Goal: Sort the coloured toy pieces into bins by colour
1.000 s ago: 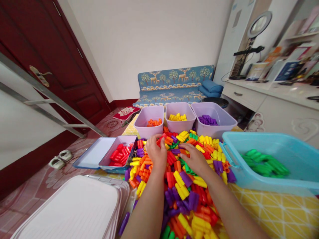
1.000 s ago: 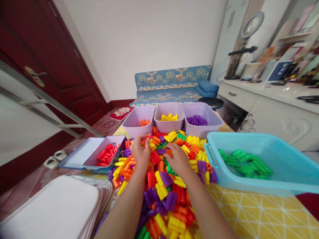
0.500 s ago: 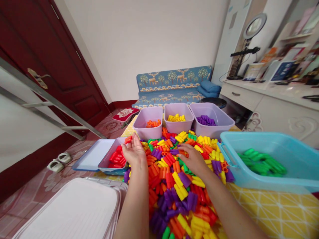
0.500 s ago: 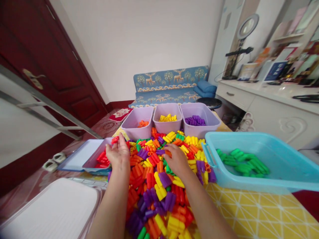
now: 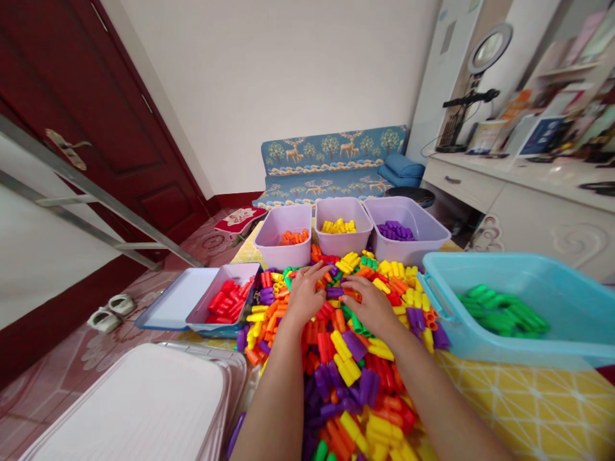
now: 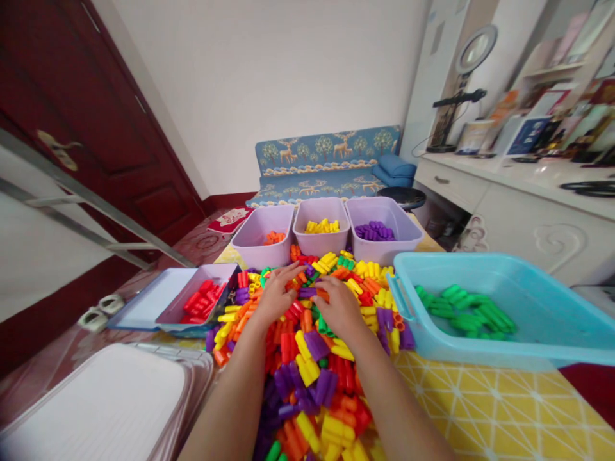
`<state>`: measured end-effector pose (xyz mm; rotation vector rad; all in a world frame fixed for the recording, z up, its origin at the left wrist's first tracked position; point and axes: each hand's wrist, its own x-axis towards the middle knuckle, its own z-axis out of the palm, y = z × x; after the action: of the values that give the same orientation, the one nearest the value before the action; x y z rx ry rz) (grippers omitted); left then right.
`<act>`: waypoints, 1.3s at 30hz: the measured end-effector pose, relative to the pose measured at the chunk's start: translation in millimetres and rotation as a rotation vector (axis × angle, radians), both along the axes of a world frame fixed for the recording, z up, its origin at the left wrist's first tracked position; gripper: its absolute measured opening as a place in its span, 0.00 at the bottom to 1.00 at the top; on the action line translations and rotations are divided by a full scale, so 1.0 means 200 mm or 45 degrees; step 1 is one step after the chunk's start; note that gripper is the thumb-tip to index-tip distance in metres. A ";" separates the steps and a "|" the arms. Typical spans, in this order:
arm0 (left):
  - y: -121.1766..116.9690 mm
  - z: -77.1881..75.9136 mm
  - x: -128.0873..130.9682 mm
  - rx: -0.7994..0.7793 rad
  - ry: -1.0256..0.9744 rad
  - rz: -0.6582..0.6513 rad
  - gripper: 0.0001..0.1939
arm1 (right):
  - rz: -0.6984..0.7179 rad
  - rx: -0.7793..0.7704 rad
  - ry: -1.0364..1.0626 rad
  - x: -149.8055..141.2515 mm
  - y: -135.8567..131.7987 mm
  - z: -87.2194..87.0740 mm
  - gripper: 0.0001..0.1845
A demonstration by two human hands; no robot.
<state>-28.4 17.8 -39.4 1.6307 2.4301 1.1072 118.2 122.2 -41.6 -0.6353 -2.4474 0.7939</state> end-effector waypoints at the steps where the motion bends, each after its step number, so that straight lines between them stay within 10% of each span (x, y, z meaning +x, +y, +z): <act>1: 0.00 0.00 0.00 -0.024 0.023 0.000 0.34 | 0.002 0.002 -0.001 0.00 0.00 0.00 0.15; 11: 0.03 -0.05 -0.02 0.177 -0.044 -0.046 0.22 | -0.005 0.008 0.005 0.00 0.00 0.00 0.15; 19: 0.01 0.02 0.02 0.575 -0.730 -0.279 0.10 | -0.048 -0.230 0.326 -0.02 -0.02 -0.01 0.28; 30: 0.01 0.02 0.02 0.587 -1.329 -0.201 0.23 | -0.160 -0.394 0.531 0.01 0.01 0.04 0.15; 39: 0.01 0.00 0.00 0.658 -1.283 -0.148 0.24 | 0.006 -0.470 0.073 0.16 0.14 0.16 0.17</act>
<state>-27.6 20.1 -39.7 0.8479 1.4460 1.9864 151.2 149.2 -9.1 -0.7259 -2.2675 1.2635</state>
